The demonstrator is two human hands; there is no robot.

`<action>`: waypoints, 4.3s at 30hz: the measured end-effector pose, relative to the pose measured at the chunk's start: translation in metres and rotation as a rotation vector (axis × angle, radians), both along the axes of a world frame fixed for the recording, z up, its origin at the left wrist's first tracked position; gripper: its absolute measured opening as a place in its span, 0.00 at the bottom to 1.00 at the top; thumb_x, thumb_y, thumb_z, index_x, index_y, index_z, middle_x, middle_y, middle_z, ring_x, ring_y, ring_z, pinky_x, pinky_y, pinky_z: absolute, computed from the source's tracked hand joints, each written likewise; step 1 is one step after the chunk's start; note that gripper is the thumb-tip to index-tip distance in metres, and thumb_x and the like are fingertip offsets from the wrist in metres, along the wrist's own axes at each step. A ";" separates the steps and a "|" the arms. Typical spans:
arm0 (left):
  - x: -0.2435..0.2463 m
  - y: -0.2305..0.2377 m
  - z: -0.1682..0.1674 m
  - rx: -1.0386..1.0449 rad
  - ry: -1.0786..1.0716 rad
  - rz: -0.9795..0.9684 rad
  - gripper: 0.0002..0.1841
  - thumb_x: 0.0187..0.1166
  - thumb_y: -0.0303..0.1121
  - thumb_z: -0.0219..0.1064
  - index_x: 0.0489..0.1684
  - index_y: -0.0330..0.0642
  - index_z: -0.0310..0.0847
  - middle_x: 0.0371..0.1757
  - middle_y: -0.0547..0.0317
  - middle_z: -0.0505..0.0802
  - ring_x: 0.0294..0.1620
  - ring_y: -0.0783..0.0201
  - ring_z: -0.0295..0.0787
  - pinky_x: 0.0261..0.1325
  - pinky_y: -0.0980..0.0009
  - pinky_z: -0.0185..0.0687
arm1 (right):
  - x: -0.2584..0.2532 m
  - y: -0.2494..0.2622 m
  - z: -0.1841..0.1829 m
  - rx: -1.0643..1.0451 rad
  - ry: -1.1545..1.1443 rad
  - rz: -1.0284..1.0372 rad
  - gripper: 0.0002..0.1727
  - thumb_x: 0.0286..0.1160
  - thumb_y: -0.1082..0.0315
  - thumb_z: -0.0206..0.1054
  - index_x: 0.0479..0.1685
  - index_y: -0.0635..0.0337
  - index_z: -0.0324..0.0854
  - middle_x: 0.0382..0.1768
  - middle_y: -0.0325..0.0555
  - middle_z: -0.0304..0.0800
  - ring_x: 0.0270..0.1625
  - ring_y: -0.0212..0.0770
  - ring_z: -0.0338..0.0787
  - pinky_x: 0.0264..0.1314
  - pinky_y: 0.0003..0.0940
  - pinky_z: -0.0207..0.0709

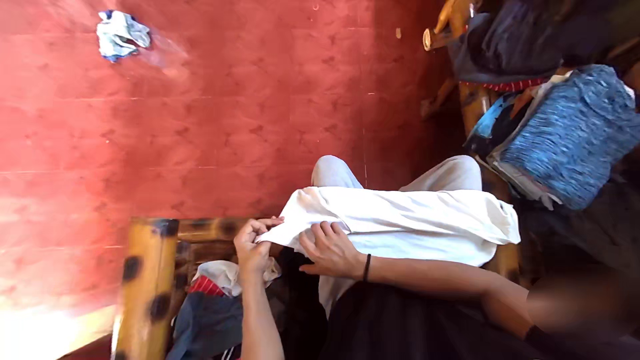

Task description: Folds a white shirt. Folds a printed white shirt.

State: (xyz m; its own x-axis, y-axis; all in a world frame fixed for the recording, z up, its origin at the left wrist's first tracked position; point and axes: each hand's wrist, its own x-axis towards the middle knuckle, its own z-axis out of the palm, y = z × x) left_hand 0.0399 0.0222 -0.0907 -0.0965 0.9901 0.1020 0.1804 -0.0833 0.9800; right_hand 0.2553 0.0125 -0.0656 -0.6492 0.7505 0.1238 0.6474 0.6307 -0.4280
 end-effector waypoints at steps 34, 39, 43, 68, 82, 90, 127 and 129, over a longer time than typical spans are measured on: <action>0.057 0.058 -0.056 -0.687 0.397 0.107 0.28 0.92 0.46 0.54 0.75 0.28 0.70 0.67 0.31 0.85 0.70 0.43 0.82 0.75 0.47 0.74 | 0.139 0.058 0.019 -0.634 -0.002 -0.657 0.19 0.85 0.61 0.57 0.56 0.66 0.85 0.49 0.60 0.91 0.55 0.58 0.91 0.60 0.57 0.81; 0.071 0.064 -0.055 -0.682 0.320 -0.079 0.29 0.96 0.46 0.44 0.83 0.29 0.65 0.76 0.32 0.80 0.78 0.48 0.77 0.82 0.50 0.68 | 0.244 0.023 0.009 -0.386 -0.049 -1.109 0.21 0.79 0.59 0.67 0.60 0.67 0.86 0.62 0.74 0.83 0.70 0.74 0.78 0.73 0.68 0.70; 0.096 0.069 -0.056 -0.763 0.084 -0.141 0.29 0.96 0.48 0.34 0.82 0.39 0.67 0.70 0.47 0.86 0.67 0.61 0.84 0.70 0.57 0.81 | 0.324 -0.016 -0.018 -0.391 0.004 -1.456 0.31 0.82 0.50 0.65 0.75 0.63 0.76 0.74 0.76 0.72 0.75 0.77 0.73 0.71 0.71 0.71; -0.001 0.074 0.008 -0.717 0.323 0.190 0.32 0.94 0.54 0.44 0.77 0.33 0.68 0.64 0.47 0.86 0.58 0.67 0.86 0.64 0.60 0.84 | 0.318 -0.021 -0.032 -0.871 0.676 -1.408 0.35 0.88 0.34 0.49 0.75 0.54 0.72 0.52 0.61 0.86 0.48 0.53 0.86 0.50 0.55 0.79; -0.027 0.057 0.001 -0.738 0.308 0.102 0.32 0.95 0.54 0.34 0.80 0.37 0.67 0.65 0.53 0.85 0.59 0.74 0.84 0.65 0.66 0.82 | 0.345 -0.044 -0.040 -0.669 1.020 -1.331 0.24 0.89 0.50 0.59 0.77 0.50 0.74 0.58 0.48 0.90 0.54 0.39 0.91 0.60 0.43 0.85; 0.058 0.089 0.151 -0.580 0.823 -0.170 0.35 0.94 0.52 0.43 0.91 0.34 0.52 0.83 0.34 0.72 0.81 0.55 0.73 0.83 0.55 0.66 | 0.336 -0.047 -0.014 -0.586 0.844 -1.373 0.24 0.88 0.47 0.60 0.73 0.51 0.74 0.55 0.51 0.90 0.53 0.46 0.91 0.56 0.52 0.84; 0.374 0.043 0.004 0.141 0.682 -1.037 0.24 0.83 0.40 0.67 0.74 0.37 0.78 0.75 0.41 0.83 0.77 0.41 0.78 0.74 0.38 0.72 | 0.319 -0.117 0.021 -0.359 0.533 -1.522 0.48 0.69 0.42 0.76 0.86 0.57 0.62 0.72 0.63 0.80 0.70 0.60 0.84 0.68 0.61 0.80; 0.399 0.050 0.007 0.134 0.761 -1.120 0.27 0.82 0.43 0.69 0.75 0.36 0.77 0.70 0.36 0.84 0.71 0.37 0.80 0.69 0.37 0.75 | 0.296 -0.125 0.028 -0.404 0.395 -1.523 0.49 0.61 0.39 0.80 0.81 0.59 0.70 0.68 0.63 0.82 0.69 0.60 0.84 0.69 0.60 0.79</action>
